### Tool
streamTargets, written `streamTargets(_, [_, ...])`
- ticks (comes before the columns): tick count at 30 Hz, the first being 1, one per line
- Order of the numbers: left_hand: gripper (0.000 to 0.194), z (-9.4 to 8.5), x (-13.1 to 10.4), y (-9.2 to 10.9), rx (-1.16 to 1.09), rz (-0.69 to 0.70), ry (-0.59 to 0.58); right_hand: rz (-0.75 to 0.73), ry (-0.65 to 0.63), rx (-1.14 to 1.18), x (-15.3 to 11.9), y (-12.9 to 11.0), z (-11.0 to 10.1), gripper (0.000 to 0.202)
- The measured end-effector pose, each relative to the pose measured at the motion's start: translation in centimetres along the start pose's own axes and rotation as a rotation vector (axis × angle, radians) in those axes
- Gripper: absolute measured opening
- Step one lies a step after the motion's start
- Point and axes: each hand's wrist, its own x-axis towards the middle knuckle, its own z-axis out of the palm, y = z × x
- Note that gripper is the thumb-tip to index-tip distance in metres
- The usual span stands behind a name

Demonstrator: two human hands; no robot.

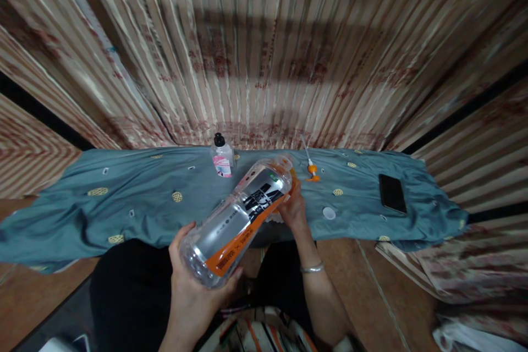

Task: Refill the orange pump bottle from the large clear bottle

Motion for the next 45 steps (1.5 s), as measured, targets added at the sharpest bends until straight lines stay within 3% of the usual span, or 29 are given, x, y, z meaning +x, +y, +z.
streamTargets(16, [0.09,-0.3,0.3,-1.1,0.025,0.022,-0.037,-0.032,-0.001,0.044,0.0,0.0,-0.1,0.078])
streamTargets(45, [0.087,0.0,-0.2,0.0,-0.005,-0.022,-0.019,-0.02,0.011,-0.002,-0.1,-0.2,-0.1,0.073])
